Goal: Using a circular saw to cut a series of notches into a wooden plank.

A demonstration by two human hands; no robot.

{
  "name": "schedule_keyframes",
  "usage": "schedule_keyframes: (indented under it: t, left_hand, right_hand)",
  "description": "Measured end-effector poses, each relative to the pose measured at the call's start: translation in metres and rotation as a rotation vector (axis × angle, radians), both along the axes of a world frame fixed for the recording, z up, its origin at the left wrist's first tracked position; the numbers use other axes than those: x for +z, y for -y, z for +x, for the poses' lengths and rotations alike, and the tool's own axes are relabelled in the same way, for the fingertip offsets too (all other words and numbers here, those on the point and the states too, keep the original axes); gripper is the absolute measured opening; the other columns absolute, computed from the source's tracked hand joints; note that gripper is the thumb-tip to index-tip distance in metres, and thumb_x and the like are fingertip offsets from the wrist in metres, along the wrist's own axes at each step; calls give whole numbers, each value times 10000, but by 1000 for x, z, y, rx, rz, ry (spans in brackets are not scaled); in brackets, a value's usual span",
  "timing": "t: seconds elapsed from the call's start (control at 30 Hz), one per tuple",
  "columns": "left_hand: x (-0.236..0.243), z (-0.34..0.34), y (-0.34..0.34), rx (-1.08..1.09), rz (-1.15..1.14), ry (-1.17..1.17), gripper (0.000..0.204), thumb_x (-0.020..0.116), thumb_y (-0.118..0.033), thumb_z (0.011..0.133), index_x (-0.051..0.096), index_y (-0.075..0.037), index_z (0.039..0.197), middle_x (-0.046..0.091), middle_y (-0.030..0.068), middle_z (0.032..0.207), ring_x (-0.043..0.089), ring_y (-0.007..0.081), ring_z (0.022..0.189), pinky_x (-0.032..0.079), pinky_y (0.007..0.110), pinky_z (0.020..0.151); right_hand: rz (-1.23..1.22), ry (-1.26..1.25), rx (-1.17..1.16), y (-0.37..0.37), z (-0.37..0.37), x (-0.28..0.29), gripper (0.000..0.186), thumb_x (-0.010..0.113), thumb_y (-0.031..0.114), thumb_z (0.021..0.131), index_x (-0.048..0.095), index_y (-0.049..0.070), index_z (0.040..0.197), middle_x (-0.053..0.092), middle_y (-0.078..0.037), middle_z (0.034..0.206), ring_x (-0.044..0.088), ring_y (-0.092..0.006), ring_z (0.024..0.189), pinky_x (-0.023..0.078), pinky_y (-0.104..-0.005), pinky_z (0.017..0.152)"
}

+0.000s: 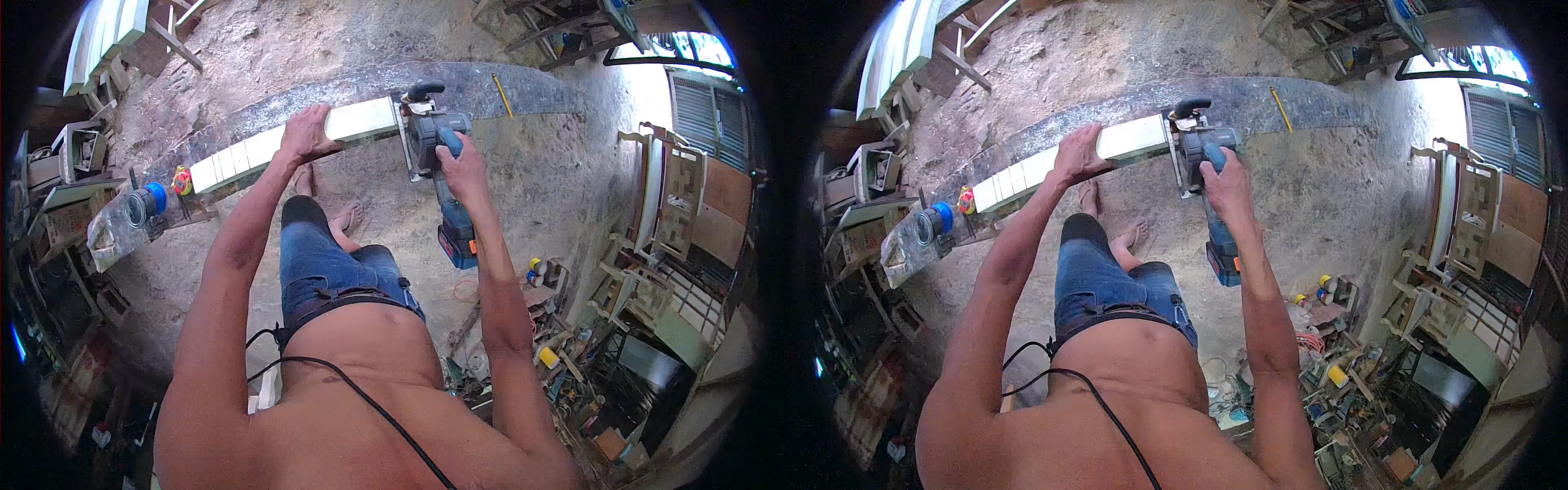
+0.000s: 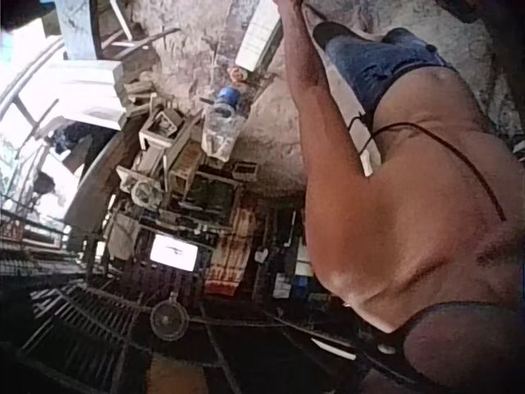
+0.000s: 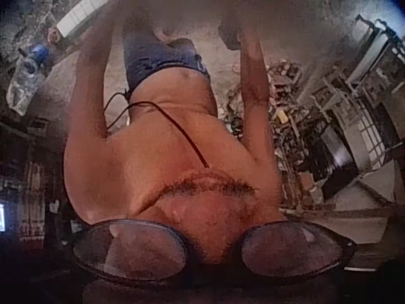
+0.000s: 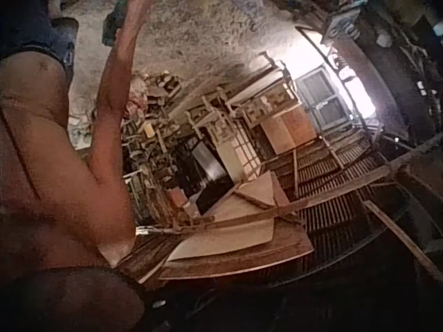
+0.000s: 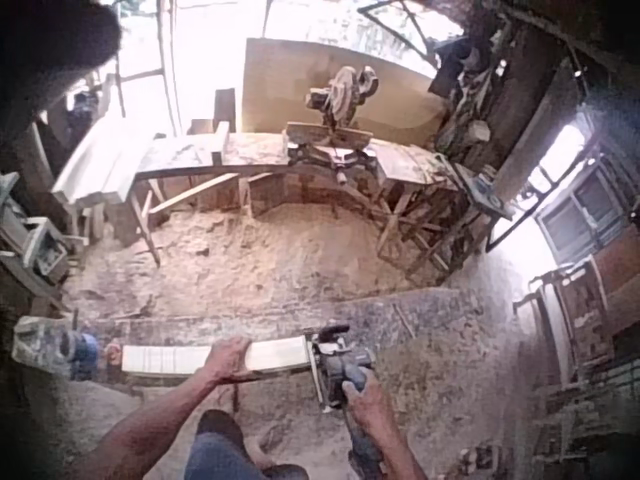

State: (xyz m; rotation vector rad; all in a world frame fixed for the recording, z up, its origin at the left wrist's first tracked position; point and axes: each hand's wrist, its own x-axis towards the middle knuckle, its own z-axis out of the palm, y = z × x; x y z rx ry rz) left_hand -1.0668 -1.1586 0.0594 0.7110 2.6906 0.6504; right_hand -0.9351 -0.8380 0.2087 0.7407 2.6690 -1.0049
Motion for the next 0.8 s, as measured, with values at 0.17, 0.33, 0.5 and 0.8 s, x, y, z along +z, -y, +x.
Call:
schedule_keyframes:
  t: [0.17,0.33,0.5,0.8]
  left_hand:
    - [-2,0,2,-24,-54,-42,875,885,-557,728,625,-40,1385,713,177,1311,678,385,1261,523,522,1078]
    - [-7,-1,5,-30,3,-50,897,896,-566,733,619,-34,1400,710,182,1341,677,382,1272,527,511,1091]
    - [-7,-5,3,-49,48,-7,874,898,-548,741,614,-34,1387,709,180,1319,680,379,1255,534,502,1071]
    - [-13,9,7,-60,-25,-101,764,892,-491,740,604,-88,1322,688,132,1276,656,338,1230,520,484,1028]
  right_hand:
    - [-32,44,20,0,-15,4,572,686,359,978,654,2,1424,743,-339,1234,709,-520,1183,553,-547,1030]
    - [20,35,47,-8,-37,-10,598,687,387,966,660,-1,1421,742,-349,1228,709,-522,1182,552,-553,1033]
    - [-2,44,60,-11,-45,-10,610,683,404,962,668,-12,1407,743,-343,1234,708,-518,1190,549,-556,1040]
    - [13,84,77,-11,-77,-8,657,675,424,926,670,-29,1402,743,-335,1263,709,-507,1208,562,-540,1047]
